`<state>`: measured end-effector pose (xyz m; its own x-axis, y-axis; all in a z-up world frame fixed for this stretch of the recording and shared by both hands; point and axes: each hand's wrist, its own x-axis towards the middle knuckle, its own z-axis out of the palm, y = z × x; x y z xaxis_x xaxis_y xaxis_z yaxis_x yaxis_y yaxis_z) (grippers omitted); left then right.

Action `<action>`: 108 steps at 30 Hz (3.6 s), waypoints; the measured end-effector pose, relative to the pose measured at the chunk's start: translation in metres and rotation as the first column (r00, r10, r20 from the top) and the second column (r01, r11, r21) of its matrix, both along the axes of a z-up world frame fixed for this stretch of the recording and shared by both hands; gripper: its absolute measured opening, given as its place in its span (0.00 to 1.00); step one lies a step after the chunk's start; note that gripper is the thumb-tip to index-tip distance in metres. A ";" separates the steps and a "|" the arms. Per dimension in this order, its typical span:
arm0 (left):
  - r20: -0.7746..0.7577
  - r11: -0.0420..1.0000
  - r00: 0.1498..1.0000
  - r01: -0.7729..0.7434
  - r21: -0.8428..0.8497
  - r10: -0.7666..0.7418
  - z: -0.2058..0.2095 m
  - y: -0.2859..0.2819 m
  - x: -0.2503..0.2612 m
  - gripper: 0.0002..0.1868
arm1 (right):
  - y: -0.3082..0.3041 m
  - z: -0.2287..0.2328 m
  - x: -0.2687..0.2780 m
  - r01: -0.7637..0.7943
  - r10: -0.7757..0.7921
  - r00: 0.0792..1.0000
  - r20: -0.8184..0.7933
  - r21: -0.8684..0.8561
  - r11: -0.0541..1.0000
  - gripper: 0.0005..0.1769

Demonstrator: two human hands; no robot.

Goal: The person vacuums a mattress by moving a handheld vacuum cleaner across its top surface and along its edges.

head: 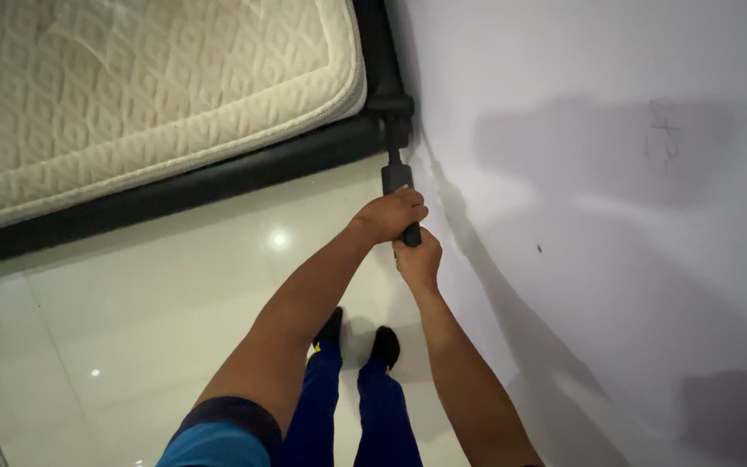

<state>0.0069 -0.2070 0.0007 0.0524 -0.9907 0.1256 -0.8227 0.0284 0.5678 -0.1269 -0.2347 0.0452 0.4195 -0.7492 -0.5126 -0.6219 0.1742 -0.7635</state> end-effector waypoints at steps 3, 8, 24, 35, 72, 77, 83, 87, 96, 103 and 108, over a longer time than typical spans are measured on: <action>-0.044 0.993 0.997 0.060 0.097 -0.056 -0.003 -0.002 0.005 0.07 | -0.001 -0.002 0.002 0.005 -0.005 1.000 -0.007 0.016 1.000 0.08; -0.040 0.996 0.996 0.083 0.020 -0.082 -0.004 0.003 -0.007 0.05 | 0.006 -0.007 -0.017 -0.022 0.023 0.999 0.028 -0.037 0.999 0.06; -0.130 0.999 0.992 0.006 0.050 0.000 0.021 0.023 -0.078 0.08 | 0.014 0.026 -0.086 -0.179 0.167 0.984 -0.067 -0.243 0.953 0.12; -0.098 0.999 0.995 -0.021 -0.033 0.018 0.071 0.005 -0.039 0.10 | 0.002 0.097 -0.045 -0.124 0.133 0.991 0.031 -0.199 0.972 0.10; -0.148 0.991 0.989 -0.008 -0.134 -0.012 0.169 -0.052 0.163 0.05 | -0.055 0.200 0.155 -0.102 0.106 0.994 0.017 -0.172 0.980 0.07; -0.112 0.988 0.994 0.004 -0.152 -0.022 0.173 -0.052 0.151 0.06 | -0.051 0.200 0.142 -0.088 0.091 0.996 0.007 -0.164 0.982 0.07; -0.183 0.999 0.983 0.024 -0.035 -0.030 0.173 -0.041 0.113 0.06 | -0.044 0.184 0.101 -0.144 0.165 0.986 0.022 -0.390 0.910 0.08; -0.212 1.000 0.977 0.011 -0.014 -0.013 0.174 -0.030 0.079 0.05 | -0.031 0.197 0.071 -0.078 0.074 0.996 -0.042 -0.102 0.992 0.11; -0.224 0.998 0.974 0.034 -0.047 -0.044 0.169 -0.009 0.021 0.05 | -0.008 0.205 0.012 -0.163 0.151 0.987 -0.063 -0.332 0.929 0.13; -0.162 0.991 0.986 0.025 -0.129 -0.046 0.182 -0.003 0.020 0.07 | -0.005 0.205 0.008 -0.184 0.178 0.983 -0.048 -0.362 0.914 0.12; -0.192 0.998 0.981 0.018 -0.068 -0.031 0.178 -0.015 0.049 0.09 | -0.020 0.197 0.037 -0.184 0.186 0.982 -0.032 -0.387 0.904 0.12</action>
<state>0.0560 -0.2219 0.1791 0.0581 -0.9819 0.1802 -0.6964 0.0894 0.7120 -0.0904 -0.2544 0.2421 0.5720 -0.7964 -0.1963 -0.6100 -0.2530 -0.7510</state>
